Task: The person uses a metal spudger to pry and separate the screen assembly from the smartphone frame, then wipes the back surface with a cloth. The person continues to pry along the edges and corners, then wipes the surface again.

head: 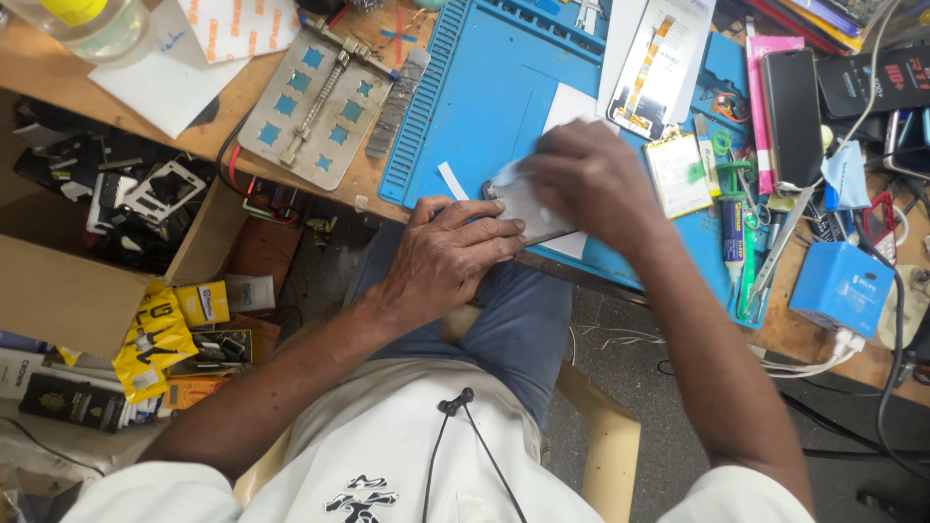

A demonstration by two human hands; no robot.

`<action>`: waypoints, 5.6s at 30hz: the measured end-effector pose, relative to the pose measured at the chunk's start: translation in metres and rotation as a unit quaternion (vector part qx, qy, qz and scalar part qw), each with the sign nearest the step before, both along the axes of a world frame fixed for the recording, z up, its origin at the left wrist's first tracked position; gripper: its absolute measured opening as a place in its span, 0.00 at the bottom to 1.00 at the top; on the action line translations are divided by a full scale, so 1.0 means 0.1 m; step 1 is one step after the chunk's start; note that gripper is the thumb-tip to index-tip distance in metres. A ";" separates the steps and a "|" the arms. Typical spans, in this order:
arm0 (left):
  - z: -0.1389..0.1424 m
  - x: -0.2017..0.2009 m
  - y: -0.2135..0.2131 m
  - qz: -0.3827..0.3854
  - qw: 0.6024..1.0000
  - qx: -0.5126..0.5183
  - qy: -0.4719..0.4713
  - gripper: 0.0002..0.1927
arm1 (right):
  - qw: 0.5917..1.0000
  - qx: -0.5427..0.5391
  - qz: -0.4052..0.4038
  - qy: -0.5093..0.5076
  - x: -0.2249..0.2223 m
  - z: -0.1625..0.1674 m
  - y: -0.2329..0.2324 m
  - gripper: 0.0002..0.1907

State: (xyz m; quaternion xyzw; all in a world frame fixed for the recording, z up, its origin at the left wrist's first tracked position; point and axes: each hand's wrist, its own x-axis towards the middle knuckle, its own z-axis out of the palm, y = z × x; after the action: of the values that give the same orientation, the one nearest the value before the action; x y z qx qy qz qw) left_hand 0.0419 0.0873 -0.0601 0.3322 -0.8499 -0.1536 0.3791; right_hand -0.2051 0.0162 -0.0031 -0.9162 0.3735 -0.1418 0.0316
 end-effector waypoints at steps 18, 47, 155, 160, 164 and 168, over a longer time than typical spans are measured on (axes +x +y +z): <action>0.33 0.04 -0.22 0.034 0.996 0.081 -0.017 0.45 | 0.892 -0.104 -0.439 0.012 -1.55 0.53 1.16 0.20; 0.35 -0.12 -0.49 -0.001 0.991 0.124 -0.049 0.40 | 0.913 0.047 -0.388 -0.119 -0.95 0.61 0.74 0.14; 0.70 -0.17 -0.76 -0.204 0.953 -0.068 -0.214 0.21 | 0.778 0.233 -0.298 -0.501 -0.53 -0.12 1.30 0.10; 0.67 -0.17 -0.70 -0.205 0.954 -0.092 -0.199 0.22 | 0.855 0.179 -0.299 -0.383 -0.46 -0.01 1.33 0.10; 0.65 -0.17 -0.61 -0.198 0.956 -0.068 -0.203 0.23 | 0.903 0.112 -0.309 -0.277 -0.40 0.01 1.34 0.08; 0.66 -0.17 -0.62 -0.208 0.958 -0.046 -0.193 0.23 | 0.891 0.107 -0.316 -0.308 -0.36 0.00 1.35 0.08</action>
State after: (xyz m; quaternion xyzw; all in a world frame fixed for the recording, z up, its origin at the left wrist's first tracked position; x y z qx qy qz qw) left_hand 0.0252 0.0252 0.0062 0.1532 -0.9633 -0.1232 0.1825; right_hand -0.2407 0.1510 -0.0031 -0.6509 0.6280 -0.3785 0.1966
